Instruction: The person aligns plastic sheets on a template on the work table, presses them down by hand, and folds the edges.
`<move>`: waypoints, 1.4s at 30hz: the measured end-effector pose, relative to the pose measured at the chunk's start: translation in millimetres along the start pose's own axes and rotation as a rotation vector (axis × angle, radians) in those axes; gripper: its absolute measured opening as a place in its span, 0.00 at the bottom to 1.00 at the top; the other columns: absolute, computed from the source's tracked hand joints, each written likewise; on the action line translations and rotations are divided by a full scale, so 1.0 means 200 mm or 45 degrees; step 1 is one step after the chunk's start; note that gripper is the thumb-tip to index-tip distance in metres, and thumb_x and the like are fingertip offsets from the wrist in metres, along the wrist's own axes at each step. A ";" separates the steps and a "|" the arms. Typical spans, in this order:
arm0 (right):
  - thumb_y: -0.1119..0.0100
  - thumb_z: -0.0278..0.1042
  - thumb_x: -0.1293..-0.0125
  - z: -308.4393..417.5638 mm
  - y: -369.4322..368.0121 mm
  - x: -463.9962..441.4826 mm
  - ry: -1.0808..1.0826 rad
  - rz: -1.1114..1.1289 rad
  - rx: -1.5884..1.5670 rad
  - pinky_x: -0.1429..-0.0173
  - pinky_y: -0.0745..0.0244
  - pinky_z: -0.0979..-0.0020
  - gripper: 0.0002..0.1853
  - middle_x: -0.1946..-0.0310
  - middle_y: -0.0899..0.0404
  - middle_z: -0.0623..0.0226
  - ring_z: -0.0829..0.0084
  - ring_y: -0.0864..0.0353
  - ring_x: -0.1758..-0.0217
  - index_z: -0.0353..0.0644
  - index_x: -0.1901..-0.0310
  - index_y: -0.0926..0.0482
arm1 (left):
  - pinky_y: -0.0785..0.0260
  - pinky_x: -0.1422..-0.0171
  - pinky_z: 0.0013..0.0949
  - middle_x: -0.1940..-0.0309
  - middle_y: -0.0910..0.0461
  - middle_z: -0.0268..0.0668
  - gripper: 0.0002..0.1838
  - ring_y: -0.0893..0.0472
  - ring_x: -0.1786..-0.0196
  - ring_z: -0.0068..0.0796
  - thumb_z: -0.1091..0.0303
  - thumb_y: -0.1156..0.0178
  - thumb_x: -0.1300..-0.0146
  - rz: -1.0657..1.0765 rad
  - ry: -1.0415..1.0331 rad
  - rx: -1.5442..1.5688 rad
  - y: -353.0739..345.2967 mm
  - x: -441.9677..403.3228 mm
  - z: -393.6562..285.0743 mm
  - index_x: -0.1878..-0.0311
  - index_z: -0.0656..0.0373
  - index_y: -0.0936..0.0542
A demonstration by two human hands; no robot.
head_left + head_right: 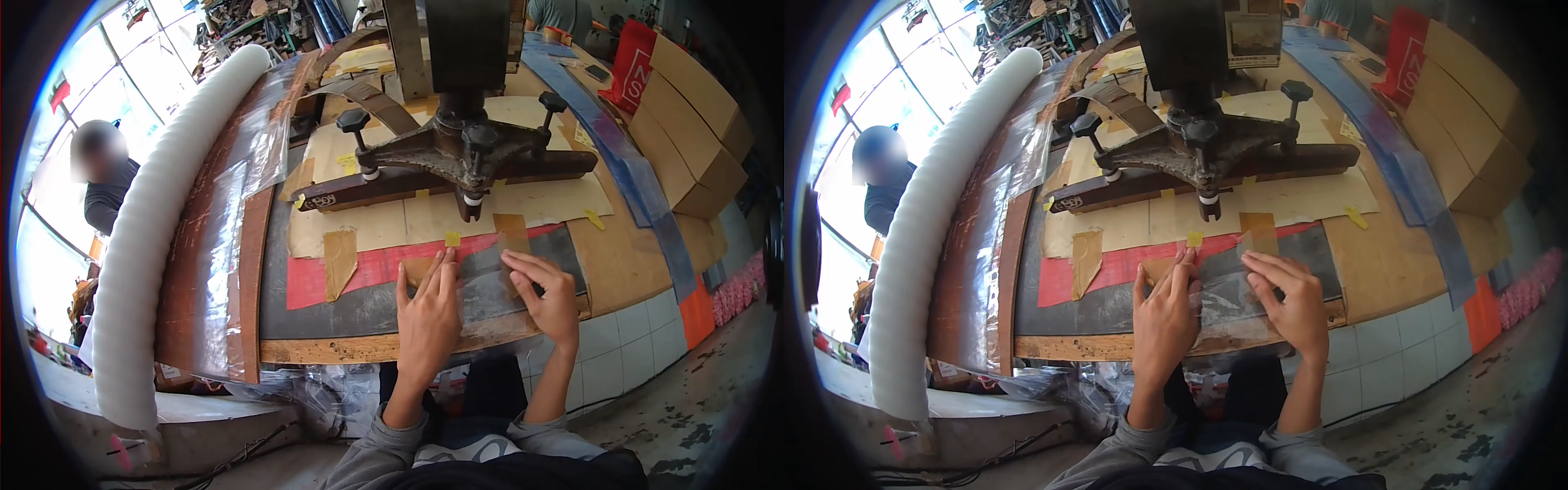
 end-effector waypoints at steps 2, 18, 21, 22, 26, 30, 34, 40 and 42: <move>0.40 0.32 0.34 -0.01 -0.02 -0.01 -0.012 0.039 0.029 0.42 0.29 0.64 0.11 0.54 0.15 0.61 0.62 0.18 0.52 0.40 0.53 0.16 | 0.50 0.26 0.56 0.40 0.22 0.37 0.11 0.27 0.34 0.34 0.69 0.48 0.32 -0.020 0.003 -0.020 0.01 0.01 -0.01 0.48 0.58 0.26; 0.39 0.32 0.35 0.00 -0.04 0.01 0.039 0.087 0.171 0.40 0.31 0.64 0.13 0.51 0.17 0.62 0.62 0.20 0.48 0.40 0.50 0.17 | 0.50 0.25 0.57 0.39 0.24 0.43 0.14 0.28 0.32 0.34 0.66 0.46 0.32 0.010 -0.070 -0.025 0.00 0.01 -0.02 0.46 0.60 0.25; 0.39 0.32 0.35 -0.01 -0.04 0.01 0.054 0.080 0.185 0.40 0.30 0.63 0.13 0.51 0.17 0.62 0.63 0.20 0.48 0.40 0.50 0.17 | 0.49 0.26 0.56 0.40 0.23 0.42 0.14 0.27 0.33 0.34 0.66 0.45 0.32 0.005 -0.059 -0.030 0.00 0.01 -0.02 0.47 0.60 0.25; 0.39 0.32 0.35 -0.01 -0.04 0.01 0.068 0.079 0.193 0.40 0.30 0.63 0.13 0.51 0.17 0.62 0.63 0.20 0.48 0.40 0.50 0.17 | 0.48 0.26 0.56 0.40 0.23 0.42 0.14 0.27 0.33 0.34 0.65 0.45 0.32 0.002 -0.052 -0.029 0.00 0.01 -0.02 0.47 0.60 0.25; 0.39 0.31 0.36 0.00 -0.04 0.01 0.082 0.081 0.200 0.40 0.30 0.63 0.13 0.51 0.17 0.62 0.62 0.20 0.48 0.40 0.50 0.17 | 0.46 0.27 0.55 0.40 0.23 0.41 0.13 0.26 0.34 0.34 0.65 0.45 0.32 -0.013 -0.048 -0.034 0.01 0.01 -0.02 0.47 0.59 0.25; 0.39 0.31 0.36 0.01 -0.04 0.01 0.079 0.079 0.195 0.40 0.30 0.63 0.13 0.51 0.17 0.62 0.62 0.20 0.48 0.40 0.50 0.17 | 0.44 0.27 0.52 0.41 0.22 0.39 0.13 0.25 0.36 0.35 0.65 0.45 0.32 -0.039 -0.040 -0.043 0.01 0.01 -0.02 0.48 0.58 0.25; 0.38 0.31 0.36 0.00 -0.04 0.01 0.082 0.076 0.194 0.40 0.30 0.63 0.13 0.51 0.17 0.61 0.62 0.20 0.48 0.39 0.51 0.17 | 0.43 0.28 0.52 0.40 0.22 0.42 0.13 0.26 0.34 0.34 0.65 0.44 0.32 -0.026 -0.049 -0.034 0.02 0.01 -0.03 0.48 0.60 0.24; 0.38 0.31 0.36 0.01 -0.04 0.01 0.086 0.075 0.206 0.39 0.30 0.63 0.13 0.51 0.17 0.62 0.62 0.20 0.48 0.40 0.51 0.17 | 0.40 0.29 0.51 0.41 0.22 0.42 0.13 0.25 0.35 0.34 0.65 0.44 0.32 -0.034 -0.049 -0.027 0.02 0.01 -0.03 0.49 0.60 0.24; 0.38 0.31 0.37 0.00 -0.04 0.01 0.084 0.077 0.209 0.39 0.30 0.63 0.13 0.51 0.17 0.62 0.62 0.20 0.47 0.40 0.51 0.17 | 0.40 0.30 0.51 0.41 0.22 0.42 0.13 0.25 0.35 0.34 0.64 0.44 0.32 -0.037 -0.045 -0.020 0.02 0.01 -0.02 0.49 0.60 0.24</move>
Point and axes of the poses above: each hand's wrist, its own x-axis away from the middle knuckle, its own y-axis out of the back of the hand, z = x × y, the point moved 8 cm from there along -x, towards the middle knuckle
